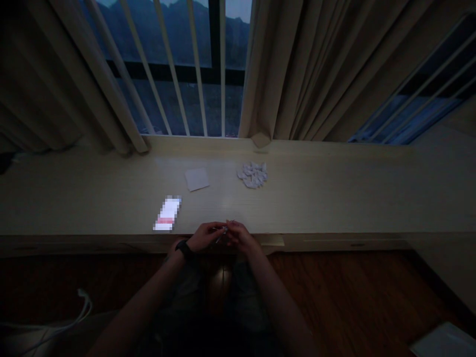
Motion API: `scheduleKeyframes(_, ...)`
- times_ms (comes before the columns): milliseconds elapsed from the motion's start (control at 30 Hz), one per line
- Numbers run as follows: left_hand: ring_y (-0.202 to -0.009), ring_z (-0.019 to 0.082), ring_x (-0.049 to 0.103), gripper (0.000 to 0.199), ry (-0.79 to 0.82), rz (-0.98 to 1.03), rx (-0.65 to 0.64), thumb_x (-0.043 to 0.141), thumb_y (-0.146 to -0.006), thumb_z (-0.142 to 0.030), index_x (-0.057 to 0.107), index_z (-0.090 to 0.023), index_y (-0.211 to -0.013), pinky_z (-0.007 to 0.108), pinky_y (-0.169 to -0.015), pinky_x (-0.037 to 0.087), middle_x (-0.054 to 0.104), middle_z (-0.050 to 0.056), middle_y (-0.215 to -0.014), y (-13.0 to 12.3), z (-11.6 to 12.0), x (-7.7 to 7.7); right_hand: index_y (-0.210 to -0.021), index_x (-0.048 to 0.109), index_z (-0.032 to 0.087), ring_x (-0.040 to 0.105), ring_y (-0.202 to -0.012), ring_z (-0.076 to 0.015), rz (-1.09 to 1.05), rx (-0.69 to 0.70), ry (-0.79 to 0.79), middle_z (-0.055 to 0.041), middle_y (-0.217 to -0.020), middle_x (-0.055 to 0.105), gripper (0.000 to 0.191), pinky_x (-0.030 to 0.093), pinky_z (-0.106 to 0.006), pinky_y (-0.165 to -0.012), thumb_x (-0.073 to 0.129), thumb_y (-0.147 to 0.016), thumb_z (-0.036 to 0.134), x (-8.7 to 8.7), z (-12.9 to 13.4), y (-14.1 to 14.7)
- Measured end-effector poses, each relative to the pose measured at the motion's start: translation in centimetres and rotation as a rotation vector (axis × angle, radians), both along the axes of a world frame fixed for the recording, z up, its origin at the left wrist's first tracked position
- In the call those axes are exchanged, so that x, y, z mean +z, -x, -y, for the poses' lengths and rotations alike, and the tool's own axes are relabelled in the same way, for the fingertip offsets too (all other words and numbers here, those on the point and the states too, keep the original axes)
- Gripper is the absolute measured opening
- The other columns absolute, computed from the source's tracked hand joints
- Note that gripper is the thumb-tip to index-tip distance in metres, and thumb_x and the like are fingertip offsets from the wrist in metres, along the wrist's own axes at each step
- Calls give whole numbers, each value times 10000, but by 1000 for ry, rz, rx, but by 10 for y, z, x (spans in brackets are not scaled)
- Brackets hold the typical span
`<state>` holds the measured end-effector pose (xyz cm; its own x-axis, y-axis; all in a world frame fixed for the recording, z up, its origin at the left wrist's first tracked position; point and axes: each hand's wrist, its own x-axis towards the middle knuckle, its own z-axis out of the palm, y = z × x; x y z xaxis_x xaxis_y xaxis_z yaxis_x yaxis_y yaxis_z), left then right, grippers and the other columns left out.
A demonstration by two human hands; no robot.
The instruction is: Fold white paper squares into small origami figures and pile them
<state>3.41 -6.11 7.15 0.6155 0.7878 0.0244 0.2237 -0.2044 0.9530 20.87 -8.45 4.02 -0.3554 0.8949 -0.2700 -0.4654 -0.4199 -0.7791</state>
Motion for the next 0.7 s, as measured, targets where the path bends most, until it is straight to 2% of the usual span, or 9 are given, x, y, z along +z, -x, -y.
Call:
scheduleKeyframes(100,-788,162,623,391,-45,-51,8,489,-872,-421,642,-178,-1136,275,-730,475,701,71,-960,1,-2,0,-777,562,185,246,-335,-35,85,-42,5,97,-459,417,289,439,-211,-401,678,-736,446,4,-3,1)
scheduleKeyframes(267,-830,179,622,383,-80,-71,18,456,-879,-415,665,-185,-1103,281,-757,467,701,59,-992,5,-8,2,-770,587,172,419,-433,-64,169,-124,14,53,-550,508,309,447,-216,-453,741,-665,418,7,-4,0)
scheduleKeyframes(467,-882,195,617,368,-79,-90,83,429,-883,-377,670,-162,-1059,295,-796,462,699,66,-982,8,-12,2,-811,639,155,496,-507,-82,142,-81,-14,8,-665,599,290,466,-238,-526,768,-627,337,7,-2,-3)
scheduleKeyframes(700,-886,196,620,364,-114,-126,93,419,-885,-368,679,-169,-1044,292,-808,450,699,64,-984,9,-14,0,-834,650,153,539,-554,-108,138,-76,-10,1,-659,606,254,491,-257,-538,729,-646,304,7,-1,-5)
